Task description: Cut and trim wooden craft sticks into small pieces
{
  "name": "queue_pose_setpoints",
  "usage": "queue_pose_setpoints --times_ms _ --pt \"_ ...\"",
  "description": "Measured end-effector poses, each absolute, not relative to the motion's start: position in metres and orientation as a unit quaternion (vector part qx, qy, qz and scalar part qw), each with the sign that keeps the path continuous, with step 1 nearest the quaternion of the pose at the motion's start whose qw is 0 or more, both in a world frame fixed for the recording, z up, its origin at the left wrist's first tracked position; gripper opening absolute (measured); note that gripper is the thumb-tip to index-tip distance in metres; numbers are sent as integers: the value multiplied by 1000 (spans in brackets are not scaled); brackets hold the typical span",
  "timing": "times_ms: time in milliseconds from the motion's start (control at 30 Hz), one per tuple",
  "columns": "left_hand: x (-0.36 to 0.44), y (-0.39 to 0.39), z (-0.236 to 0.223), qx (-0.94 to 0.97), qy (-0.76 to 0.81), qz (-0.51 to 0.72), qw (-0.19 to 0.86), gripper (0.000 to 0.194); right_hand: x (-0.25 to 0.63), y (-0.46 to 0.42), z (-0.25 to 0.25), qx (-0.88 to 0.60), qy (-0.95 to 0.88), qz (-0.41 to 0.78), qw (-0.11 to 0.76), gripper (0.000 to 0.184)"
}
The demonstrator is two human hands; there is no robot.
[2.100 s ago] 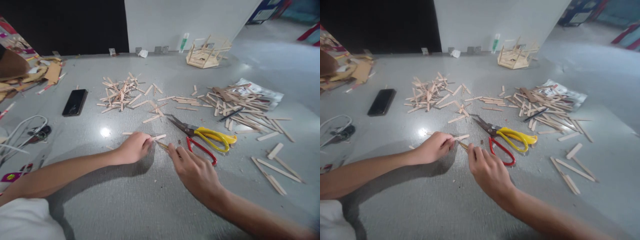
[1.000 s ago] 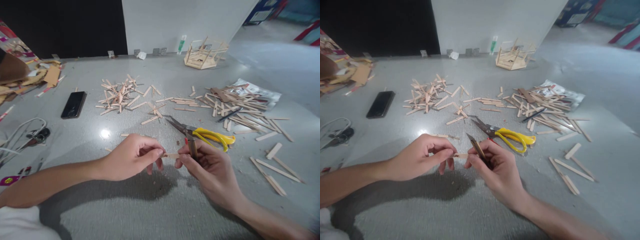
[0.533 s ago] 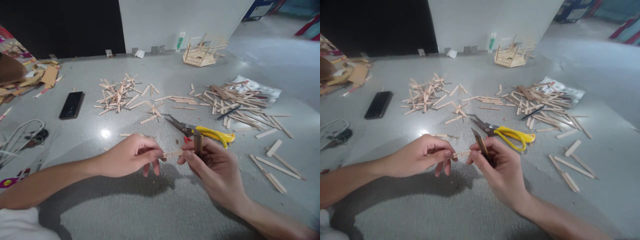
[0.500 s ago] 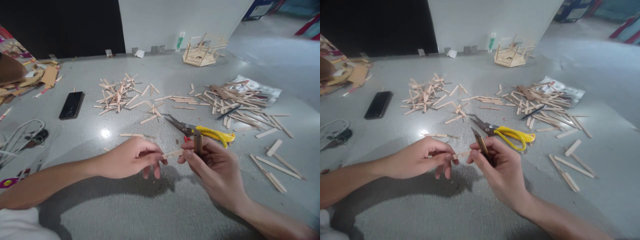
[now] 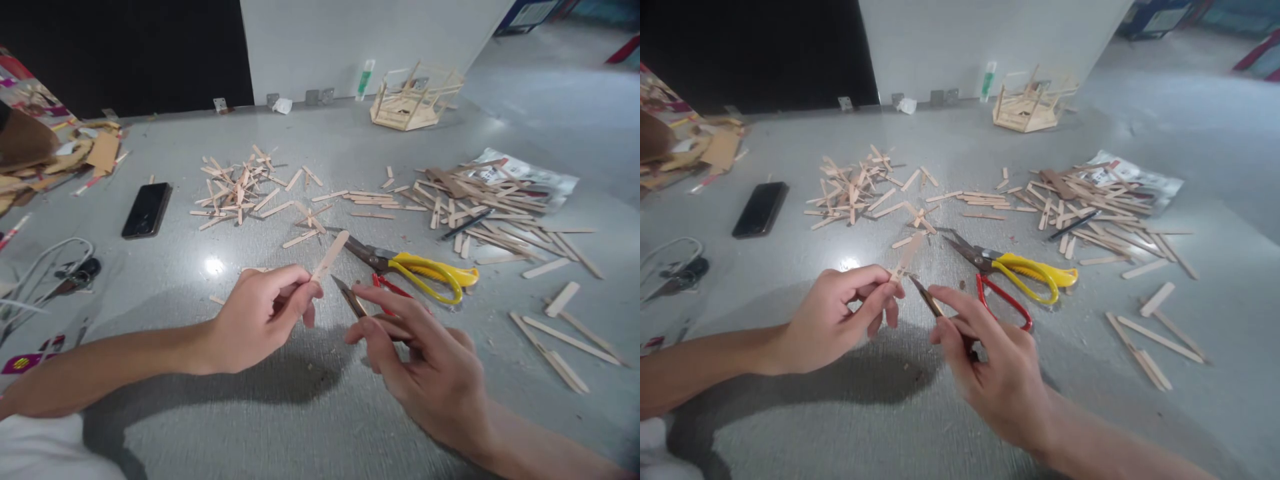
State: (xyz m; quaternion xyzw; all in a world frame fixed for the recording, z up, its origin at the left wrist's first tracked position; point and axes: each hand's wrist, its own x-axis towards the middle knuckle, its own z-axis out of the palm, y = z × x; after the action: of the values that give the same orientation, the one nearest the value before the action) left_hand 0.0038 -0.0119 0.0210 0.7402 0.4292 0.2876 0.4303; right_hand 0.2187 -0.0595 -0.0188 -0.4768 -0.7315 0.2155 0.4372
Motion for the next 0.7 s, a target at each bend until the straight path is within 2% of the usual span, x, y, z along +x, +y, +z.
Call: queue_pose_setpoints --times_ms 200,367,467,567,700 --pt "3 -13 18 776 410 289 383 27 219 -58 -19 -459 -748 175 445 48" --pt "2 -12 13 819 378 287 323 30 218 -59 -16 -465 -737 218 438 50" --pt "1 -10 8 833 370 282 300 30 217 -60 -14 -486 -696 311 428 43" --pt "1 -8 -1 851 360 281 258 27 216 -57 -12 -502 -605 463 410 37" --pt "-1 -6 -11 871 354 272 204 25 216 -50 -9 -483 -481 627 378 42"
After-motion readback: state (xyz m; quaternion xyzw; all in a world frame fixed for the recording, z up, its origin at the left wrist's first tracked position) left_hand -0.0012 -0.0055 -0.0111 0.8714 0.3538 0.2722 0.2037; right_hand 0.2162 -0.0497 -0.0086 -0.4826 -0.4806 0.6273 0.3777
